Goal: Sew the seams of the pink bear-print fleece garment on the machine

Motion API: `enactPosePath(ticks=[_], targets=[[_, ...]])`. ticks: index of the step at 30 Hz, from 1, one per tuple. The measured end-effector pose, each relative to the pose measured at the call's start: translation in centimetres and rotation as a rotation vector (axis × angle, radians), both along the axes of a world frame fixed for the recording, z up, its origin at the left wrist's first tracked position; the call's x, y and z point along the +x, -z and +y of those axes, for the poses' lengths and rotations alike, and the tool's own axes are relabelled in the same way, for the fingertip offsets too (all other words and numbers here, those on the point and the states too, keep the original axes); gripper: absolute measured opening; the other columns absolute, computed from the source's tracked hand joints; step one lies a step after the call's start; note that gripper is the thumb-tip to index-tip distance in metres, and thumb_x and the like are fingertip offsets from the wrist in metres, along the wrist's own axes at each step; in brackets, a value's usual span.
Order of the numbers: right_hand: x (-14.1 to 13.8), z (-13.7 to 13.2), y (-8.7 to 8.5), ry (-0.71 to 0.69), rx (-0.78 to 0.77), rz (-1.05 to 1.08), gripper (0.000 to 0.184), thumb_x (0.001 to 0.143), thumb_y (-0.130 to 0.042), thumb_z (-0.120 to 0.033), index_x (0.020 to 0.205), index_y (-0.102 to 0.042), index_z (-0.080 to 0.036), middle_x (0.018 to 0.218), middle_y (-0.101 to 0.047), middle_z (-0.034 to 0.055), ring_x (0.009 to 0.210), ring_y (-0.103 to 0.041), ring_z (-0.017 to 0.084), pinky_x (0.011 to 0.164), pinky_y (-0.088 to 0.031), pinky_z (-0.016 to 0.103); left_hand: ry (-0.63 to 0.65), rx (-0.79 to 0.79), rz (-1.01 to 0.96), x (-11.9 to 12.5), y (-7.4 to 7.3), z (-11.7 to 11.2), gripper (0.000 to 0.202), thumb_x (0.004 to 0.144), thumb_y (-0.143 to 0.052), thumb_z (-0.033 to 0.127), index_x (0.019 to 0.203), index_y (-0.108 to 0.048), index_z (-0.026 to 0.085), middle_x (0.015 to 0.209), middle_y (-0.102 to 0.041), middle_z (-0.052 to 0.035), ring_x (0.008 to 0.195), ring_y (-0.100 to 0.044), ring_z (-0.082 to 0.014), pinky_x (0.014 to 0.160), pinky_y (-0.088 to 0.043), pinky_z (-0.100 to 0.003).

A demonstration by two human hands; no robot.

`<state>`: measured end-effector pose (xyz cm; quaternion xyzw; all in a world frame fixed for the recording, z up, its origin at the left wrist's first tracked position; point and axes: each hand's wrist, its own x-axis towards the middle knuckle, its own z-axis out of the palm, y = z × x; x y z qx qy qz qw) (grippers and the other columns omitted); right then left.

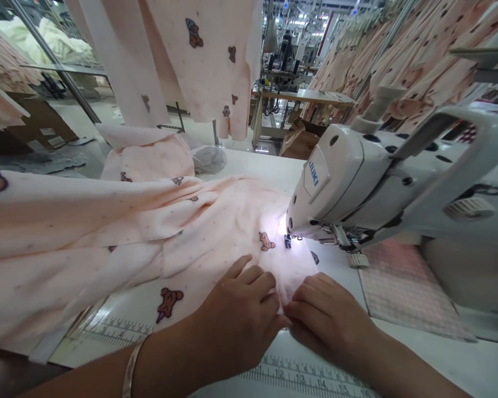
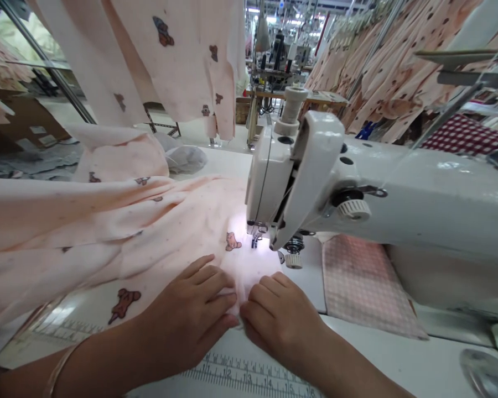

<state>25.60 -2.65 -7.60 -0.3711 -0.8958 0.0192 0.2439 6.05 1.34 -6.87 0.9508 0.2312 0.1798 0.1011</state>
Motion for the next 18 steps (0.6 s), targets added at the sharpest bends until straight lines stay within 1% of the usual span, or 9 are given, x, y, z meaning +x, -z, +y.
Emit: enactPosePath(ticks=[2,4,6,9,12,15,16,18], targets=[[0.0,-0.2,0.0,0.024,-0.046,-0.011,0.010,0.083,-0.050,-0.011,0.078,-0.059,-0.014,0.069,-0.051,0.0028,0.065,-0.037,0.015,0.058,-0.028,0.030,-0.038,0.047,0.005,0.1,0.4,-0.2,0.017,0.089,-0.040,0.019,0.089,-0.056,0.015,0.099,-0.058,-0.0058,0.100,-0.051,-0.0208,0.105,-0.026,-0.049],[0.0,-0.6,-0.2,0.042,-0.105,-0.026,0.010,0.083,-0.050,-0.014,0.086,-0.060,-0.015,0.074,-0.052,0.0038,0.068,-0.039,0.016,0.060,-0.030,0.032,-0.075,0.101,0.029,0.2,1.0,-0.4,0.020,0.087,-0.039,0.015,0.100,-0.054,0.014,0.115,-0.055,-0.0093,0.115,-0.044,-0.0246,0.107,-0.020,-0.052],[0.1,-0.8,-0.4,0.049,-0.141,-0.035,0.012,0.084,-0.050,-0.016,0.092,-0.060,-0.016,0.077,-0.052,0.0047,0.071,-0.042,0.017,0.062,-0.032,0.032,-0.096,0.102,0.064,0.4,1.5,-0.4,0.022,0.087,-0.038,0.015,0.104,-0.052,0.013,0.124,-0.051,-0.0117,0.123,-0.038,-0.0268,0.107,-0.018,-0.055],[0.5,-0.1,-0.6,0.080,-0.108,-0.050,0.015,0.087,-0.047,-0.016,0.090,-0.062,-0.016,0.073,-0.051,0.0041,0.068,-0.042,0.016,0.060,-0.031,0.031,-0.085,0.072,0.108,1.0,1.4,0.9,0.022,0.088,-0.036,0.016,0.102,-0.051,0.013,0.131,-0.046,-0.0136,0.128,-0.034,-0.0264,0.107,-0.017,-0.056],[1.4,1.7,-0.4,0.150,-0.079,-0.084,0.019,0.089,-0.044,-0.019,0.089,-0.063,-0.016,0.073,-0.052,0.0046,0.068,-0.044,0.017,0.060,-0.033,0.031,-0.061,0.081,0.100,2.0,1.1,3.6,0.026,0.089,-0.034,0.020,0.107,-0.050,0.012,0.133,-0.043,-0.0150,0.129,-0.032,-0.0254,0.107,-0.019,-0.053],[2.2,3.2,-0.2,0.210,-0.107,-0.110,0.017,0.088,-0.046,-0.020,0.092,-0.062,-0.018,0.080,-0.055,0.0058,0.075,-0.048,0.018,0.066,-0.037,0.032,-0.067,0.039,0.039,2.9,1.0,6.0,0.029,0.086,-0.039,0.024,0.111,-0.047,0.012,0.126,-0.049,-0.0133,0.127,-0.034,-0.0243,0.107,-0.018,-0.052],[2.3,3.4,-0.2,0.214,-0.124,-0.115,0.016,0.088,-0.046,-0.020,0.092,-0.062,-0.019,0.081,-0.055,0.0053,0.076,-0.049,0.017,0.067,-0.038,0.032,-0.065,0.012,0.022,3.0,1.0,6.5,0.029,0.084,-0.041,0.024,0.110,-0.047,0.013,0.124,-0.050,-0.0121,0.125,-0.036,-0.0238,0.107,-0.017,-0.052],[2.4,3.3,-0.1,0.208,-0.163,-0.105,0.014,0.087,-0.047,-0.021,0.091,-0.060,-0.021,0.079,-0.055,0.0035,0.074,-0.050,0.017,0.066,-0.038,0.031,-0.048,-0.037,0.015,3.0,0.8,6.5,0.026,0.083,-0.043,0.024,0.107,-0.048,0.016,0.122,-0.050,-0.0099,0.123,-0.038,-0.0230,0.106,-0.019,-0.050]])
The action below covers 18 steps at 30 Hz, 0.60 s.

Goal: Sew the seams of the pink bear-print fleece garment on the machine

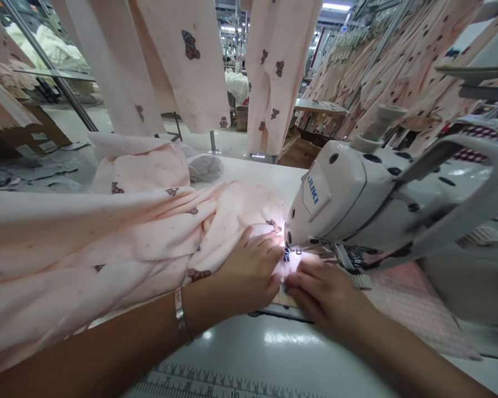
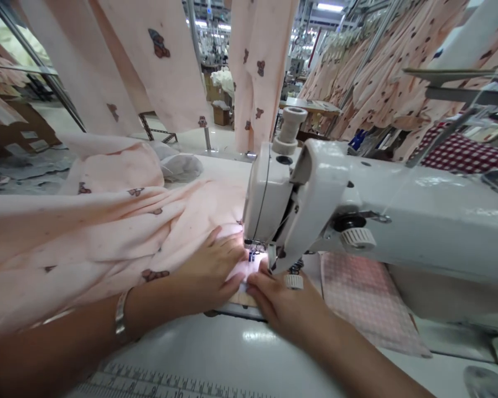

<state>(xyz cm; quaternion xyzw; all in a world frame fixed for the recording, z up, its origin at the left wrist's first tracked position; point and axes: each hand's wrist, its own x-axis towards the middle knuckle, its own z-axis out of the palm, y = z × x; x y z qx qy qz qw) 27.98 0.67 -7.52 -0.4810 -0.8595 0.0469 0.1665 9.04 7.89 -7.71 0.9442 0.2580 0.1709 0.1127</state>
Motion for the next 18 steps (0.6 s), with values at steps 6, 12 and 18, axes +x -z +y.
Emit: enactPosePath(ticks=[6,12,18], targets=[[-0.6,-1.5,0.4,0.029,-0.066,0.084,0.016,0.089,-0.045,-0.019,0.097,-0.059,-0.022,0.084,-0.055,0.0037,0.072,-0.052,0.015,0.065,-0.040,0.031,-0.008,0.013,0.017,-0.6,-0.7,-1.5,0.017,0.089,-0.036,0.023,0.093,-0.051,0.017,0.117,-0.050,-0.0078,0.115,-0.042,-0.0221,0.104,-0.021,-0.050],[-0.5,-1.5,0.5,0.066,-0.054,0.204,0.019,0.088,-0.046,-0.022,0.093,-0.064,-0.022,0.079,-0.059,0.0032,0.070,-0.055,0.015,0.063,-0.044,0.031,0.141,0.159,0.000,-0.3,0.2,-0.7,0.020,0.089,-0.040,0.015,0.078,-0.057,0.016,0.087,-0.055,-0.0037,0.084,-0.048,-0.0159,0.096,-0.031,-0.041],[1.5,0.0,1.6,0.370,0.011,0.496,0.039,0.094,-0.030,-0.028,0.074,-0.062,-0.018,0.065,-0.063,0.0042,0.058,-0.060,0.015,0.051,-0.049,0.027,0.189,0.088,-0.017,-0.4,0.4,-0.3,0.021,0.090,-0.042,0.016,0.078,-0.059,0.017,0.084,-0.055,-0.0025,0.081,-0.047,-0.0146,0.086,-0.036,-0.034]])
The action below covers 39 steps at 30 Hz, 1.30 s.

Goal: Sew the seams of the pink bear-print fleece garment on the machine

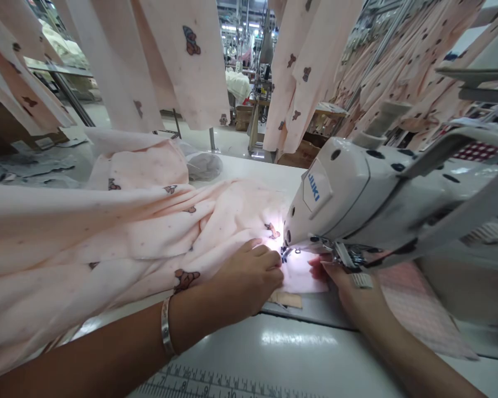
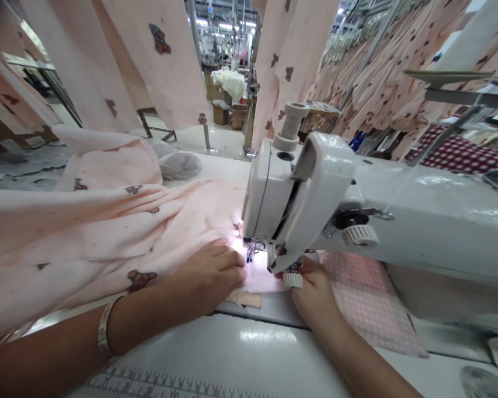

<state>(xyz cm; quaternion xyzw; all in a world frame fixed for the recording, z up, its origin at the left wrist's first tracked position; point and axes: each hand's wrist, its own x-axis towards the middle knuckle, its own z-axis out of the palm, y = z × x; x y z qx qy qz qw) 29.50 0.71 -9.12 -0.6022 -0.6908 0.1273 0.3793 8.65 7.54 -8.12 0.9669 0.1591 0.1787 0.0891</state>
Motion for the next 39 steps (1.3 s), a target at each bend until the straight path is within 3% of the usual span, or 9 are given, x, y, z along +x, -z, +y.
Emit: enactPosePath(ticks=[4,8,15,18,21,23,26,31,39], targets=[[0.3,-0.4,-0.4,0.009,-0.004,-0.076,0.026,0.088,-0.046,-0.034,0.080,-0.065,-0.019,0.078,-0.067,0.0063,0.072,-0.063,0.021,0.058,-0.051,0.033,-0.019,-0.012,-0.013,0.0,0.1,-0.1,0.018,0.090,-0.044,0.016,0.080,-0.059,0.017,0.084,-0.056,-0.0022,0.080,-0.046,-0.0150,0.082,-0.037,-0.034],[0.3,-0.9,-1.0,-0.070,0.100,-0.417,0.029,0.087,-0.047,-0.041,0.093,-0.067,-0.020,0.094,-0.067,0.0108,0.083,-0.061,0.028,0.067,-0.049,0.043,-0.002,-0.049,-0.028,0.1,0.0,0.3,0.021,0.090,-0.044,0.018,0.076,-0.059,0.016,0.085,-0.056,-0.0021,0.079,-0.046,-0.0146,0.079,-0.038,-0.032],[0.4,0.3,-0.7,0.051,0.152,-0.616,0.022,0.085,-0.052,-0.033,0.086,-0.068,-0.019,0.085,-0.068,0.0091,0.081,-0.061,0.027,0.074,-0.046,0.042,-0.139,-0.111,0.042,1.3,-1.0,2.3,0.021,0.089,-0.046,0.019,0.074,-0.061,0.014,0.078,-0.055,-0.0039,0.075,-0.048,-0.0152,0.070,-0.039,-0.029],[0.3,0.6,-0.7,0.064,0.122,-0.646,0.023,0.084,-0.051,-0.029,0.092,-0.068,-0.017,0.083,-0.068,0.0094,0.077,-0.061,0.027,0.071,-0.046,0.040,-0.046,-0.057,0.156,0.6,-2.5,4.4,0.021,0.084,-0.044,0.009,0.075,-0.062,0.015,0.082,-0.055,-0.0050,0.077,-0.049,-0.0154,0.069,-0.038,-0.028],[0.7,0.5,-0.7,0.067,0.120,-0.652,0.023,0.085,-0.049,-0.028,0.089,-0.068,-0.016,0.078,-0.067,0.0089,0.077,-0.060,0.027,0.072,-0.045,0.039,0.099,0.127,0.176,-0.9,-3.5,5.7,0.023,0.086,-0.045,0.013,0.095,-0.063,0.022,0.107,-0.054,-0.0061,0.107,-0.045,-0.0222,0.089,-0.033,-0.036],[1.0,0.1,-0.9,0.060,0.127,-0.646,0.021,0.085,-0.050,-0.028,0.086,-0.068,-0.018,0.074,-0.066,0.0076,0.075,-0.060,0.026,0.071,-0.044,0.039,0.086,0.168,0.212,-1.6,-3.3,4.8,0.025,0.089,-0.046,0.024,0.111,-0.058,0.025,0.118,-0.051,-0.0066,0.114,-0.041,-0.0249,0.093,-0.032,-0.039],[0.8,-0.8,-1.4,-0.040,0.168,-0.607,0.018,0.086,-0.050,-0.026,0.091,-0.066,-0.020,0.078,-0.065,0.0056,0.076,-0.059,0.022,0.071,-0.043,0.036,-0.153,0.082,0.311,-1.6,-2.5,0.6,0.053,0.086,-0.048,0.049,0.128,-0.046,0.017,0.117,-0.051,-0.0132,0.102,-0.048,-0.0280,0.075,-0.045,-0.037],[-1.5,-2.0,-1.9,-0.420,0.191,-0.493,0.019,0.088,-0.046,-0.018,0.100,-0.061,-0.018,0.072,-0.056,0.0032,0.067,-0.048,0.017,0.058,-0.034,0.030,-0.344,-0.154,0.411,0.2,-2.7,-5.7,0.079,0.066,-0.050,0.076,0.112,-0.057,0.011,0.105,-0.055,-0.0129,0.089,-0.053,-0.0302,0.060,-0.050,-0.038],[-2.2,-2.0,-1.0,-0.400,0.146,-0.512,0.016,0.089,-0.046,-0.019,0.097,-0.060,-0.017,0.069,-0.049,0.0024,0.063,-0.039,0.016,0.056,-0.025,0.030,-0.292,-0.061,0.354,-0.2,-2.6,-3.5,0.081,0.067,-0.052,0.073,0.115,-0.055,0.008,0.116,-0.053,-0.0165,0.103,-0.049,-0.0321,0.076,-0.049,-0.042]])
